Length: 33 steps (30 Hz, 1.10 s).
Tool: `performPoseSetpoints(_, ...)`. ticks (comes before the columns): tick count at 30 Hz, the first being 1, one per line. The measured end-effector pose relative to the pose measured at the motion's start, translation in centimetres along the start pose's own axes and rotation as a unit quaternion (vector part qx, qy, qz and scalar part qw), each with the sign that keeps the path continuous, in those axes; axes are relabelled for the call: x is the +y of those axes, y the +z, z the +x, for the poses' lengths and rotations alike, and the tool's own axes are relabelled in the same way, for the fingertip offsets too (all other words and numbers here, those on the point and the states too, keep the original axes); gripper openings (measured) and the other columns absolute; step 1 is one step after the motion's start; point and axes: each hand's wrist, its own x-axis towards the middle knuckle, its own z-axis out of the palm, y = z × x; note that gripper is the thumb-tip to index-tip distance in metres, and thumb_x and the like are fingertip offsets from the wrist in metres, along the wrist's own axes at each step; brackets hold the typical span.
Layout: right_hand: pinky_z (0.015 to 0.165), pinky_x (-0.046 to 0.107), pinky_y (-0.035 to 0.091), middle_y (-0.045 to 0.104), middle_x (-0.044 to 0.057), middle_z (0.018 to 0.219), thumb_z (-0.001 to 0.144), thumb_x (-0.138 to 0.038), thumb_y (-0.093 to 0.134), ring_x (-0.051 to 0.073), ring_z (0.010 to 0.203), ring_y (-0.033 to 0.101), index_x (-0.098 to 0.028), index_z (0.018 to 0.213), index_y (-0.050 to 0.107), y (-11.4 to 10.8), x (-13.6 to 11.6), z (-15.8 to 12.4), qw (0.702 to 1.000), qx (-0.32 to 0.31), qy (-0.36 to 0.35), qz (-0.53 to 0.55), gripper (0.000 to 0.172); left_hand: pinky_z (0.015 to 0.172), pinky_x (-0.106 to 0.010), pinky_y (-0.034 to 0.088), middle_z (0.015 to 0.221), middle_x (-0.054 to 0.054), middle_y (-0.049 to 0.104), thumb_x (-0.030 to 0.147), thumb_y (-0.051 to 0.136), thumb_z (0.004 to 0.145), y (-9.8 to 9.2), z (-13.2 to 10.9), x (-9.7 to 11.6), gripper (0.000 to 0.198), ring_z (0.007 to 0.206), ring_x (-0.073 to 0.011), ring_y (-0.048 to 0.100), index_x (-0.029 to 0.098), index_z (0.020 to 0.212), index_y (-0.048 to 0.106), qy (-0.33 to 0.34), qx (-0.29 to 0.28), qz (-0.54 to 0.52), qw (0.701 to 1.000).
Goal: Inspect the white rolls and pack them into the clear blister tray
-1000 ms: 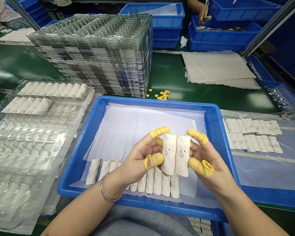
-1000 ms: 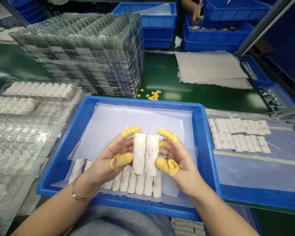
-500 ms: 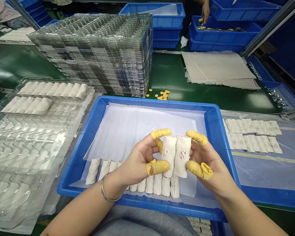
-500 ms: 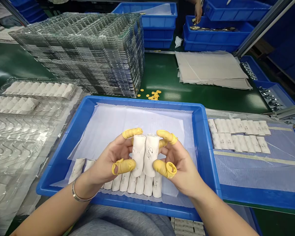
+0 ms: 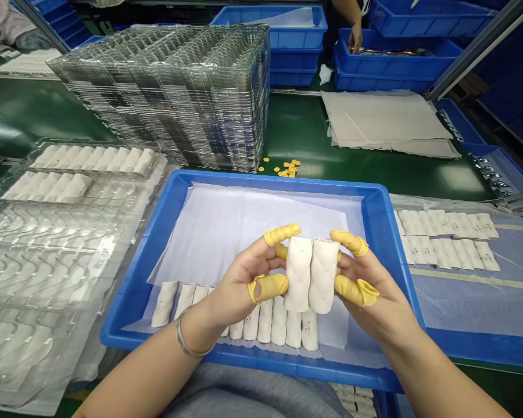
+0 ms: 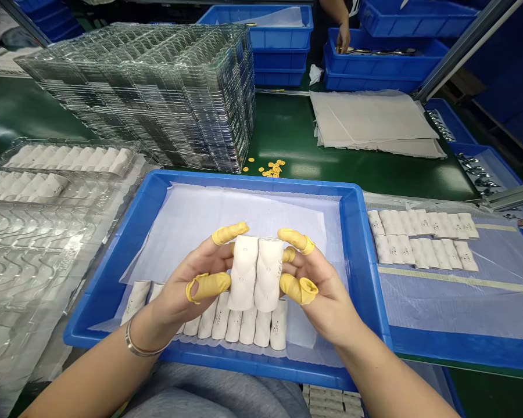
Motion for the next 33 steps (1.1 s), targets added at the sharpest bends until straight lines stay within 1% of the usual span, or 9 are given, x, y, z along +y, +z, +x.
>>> performPoseSetpoints(3, 0.076, 0.032, 0.062, 0.074, 0.003, 0.125, 0.104, -0.036, 0.075, 0.021, 0.101, 0.072, -0.051, 0.142, 0.065, -0.22, 0.2, -0.02, 1.0, 0.009, -0.006, -0.02, 0.042, 0.079, -0.022, 0.057, 0.113, -0.003, 0.067, 0.029, 0.082, 0.091, 0.0, 0.03, -0.09, 0.059, 0.102, -0.0159, 0.063, 0.044, 0.145, 0.063, 0.015, 0.003, 0.021, 1.0)
performPoseSetpoints(9, 0.101, 0.047, 0.058, 0.07, 0.004, 0.127, 0.1, -0.042, 0.079, 0.027, 0.118, 0.067, -0.051, 0.141, 0.066, -0.23, 0.27, 0.17, 0.996, 0.022, -0.033, -0.075, 0.044, 0.076, -0.024, 0.06, 0.115, -0.006, 0.068, 0.023, 0.081, 0.09, 0.02, -0.02, -0.18, 0.062, 0.098, -0.0171, 0.063, 0.04, 0.146, 0.06, 0.005, -0.01, 0.007, 1.0)
performPoseSetpoints(12, 0.097, 0.045, 0.06, 0.07, 0.004, 0.126, 0.101, -0.039, 0.078, 0.026, 0.112, 0.069, -0.052, 0.142, 0.065, -0.2, 0.26, 0.17, 0.998, 0.017, -0.022, -0.062, 0.045, 0.074, -0.024, 0.06, 0.116, -0.006, 0.071, 0.024, 0.08, 0.091, 0.05, -0.1, -0.14, 0.063, 0.095, -0.0167, 0.064, 0.039, 0.147, 0.058, -0.002, -0.003, 0.009, 1.0)
performPoseSetpoints(18, 0.073, 0.033, 0.062, 0.073, 0.005, 0.122, 0.104, -0.037, 0.074, 0.021, 0.092, 0.073, -0.052, 0.143, 0.063, -0.3, 0.26, 0.01, 1.0, 0.003, -0.01, -0.029, 0.043, 0.076, -0.028, 0.059, 0.122, -0.009, 0.073, 0.028, 0.077, 0.094, -0.16, -0.15, -0.24, 0.066, 0.096, -0.0193, 0.069, 0.036, 0.154, 0.052, -0.016, 0.006, 0.005, 1.0)
performPoseSetpoints(20, 0.073, 0.033, 0.062, 0.074, 0.005, 0.122, 0.105, -0.037, 0.073, 0.021, 0.092, 0.074, -0.052, 0.143, 0.063, -0.31, 0.25, 0.0, 0.999, 0.003, -0.01, -0.033, 0.042, 0.075, -0.027, 0.059, 0.122, -0.009, 0.073, 0.03, 0.076, 0.095, -0.29, -0.08, -0.31, 0.062, 0.096, -0.0191, 0.069, 0.036, 0.152, 0.054, -0.021, 0.007, 0.005, 1.0)
performPoseSetpoints(23, 0.073, 0.034, 0.063, 0.072, 0.005, 0.124, 0.105, -0.038, 0.073, 0.024, 0.103, 0.072, -0.051, 0.143, 0.063, -0.33, 0.3, 0.02, 0.998, 0.008, -0.017, -0.051, 0.041, 0.081, -0.028, 0.058, 0.119, -0.007, 0.07, 0.03, 0.078, 0.093, -0.34, 0.06, -0.32, 0.057, 0.1, -0.0184, 0.066, 0.038, 0.147, 0.061, -0.002, 0.014, 0.027, 1.0)
performPoseSetpoints(26, 0.086, 0.04, 0.064, 0.07, 0.006, 0.126, 0.101, -0.039, 0.077, 0.027, 0.115, 0.069, -0.049, 0.142, 0.065, -0.35, 0.42, 0.05, 0.997, 0.017, -0.032, -0.075, 0.044, 0.088, -0.028, 0.057, 0.112, -0.004, 0.066, 0.026, 0.082, 0.09, -0.17, 0.13, -0.26, 0.058, 0.101, -0.0166, 0.063, 0.04, 0.143, 0.065, 0.018, 0.018, 0.043, 0.999)
performPoseSetpoints(28, 0.095, 0.043, 0.062, 0.069, 0.006, 0.125, 0.098, -0.039, 0.081, 0.027, 0.117, 0.068, -0.048, 0.142, 0.066, -0.33, 0.51, 0.07, 0.996, 0.022, -0.038, -0.08, 0.047, 0.083, -0.024, 0.057, 0.11, -0.003, 0.065, 0.022, 0.083, 0.089, -0.02, 0.1, -0.24, 0.061, 0.098, -0.0149, 0.062, 0.04, 0.144, 0.065, 0.01, 0.012, 0.035, 0.999)
performPoseSetpoints(33, 0.09, 0.044, 0.064, 0.07, 0.006, 0.127, 0.098, -0.037, 0.082, 0.028, 0.114, 0.07, -0.048, 0.142, 0.066, -0.24, 0.54, 0.06, 0.997, 0.025, -0.023, -0.066, 0.049, 0.076, -0.023, 0.06, 0.115, -0.006, 0.066, 0.023, 0.08, 0.092, 0.05, -0.1, -0.38, 0.063, 0.097, -0.0159, 0.063, 0.038, 0.149, 0.059, -0.013, 0.005, 0.014, 1.0)
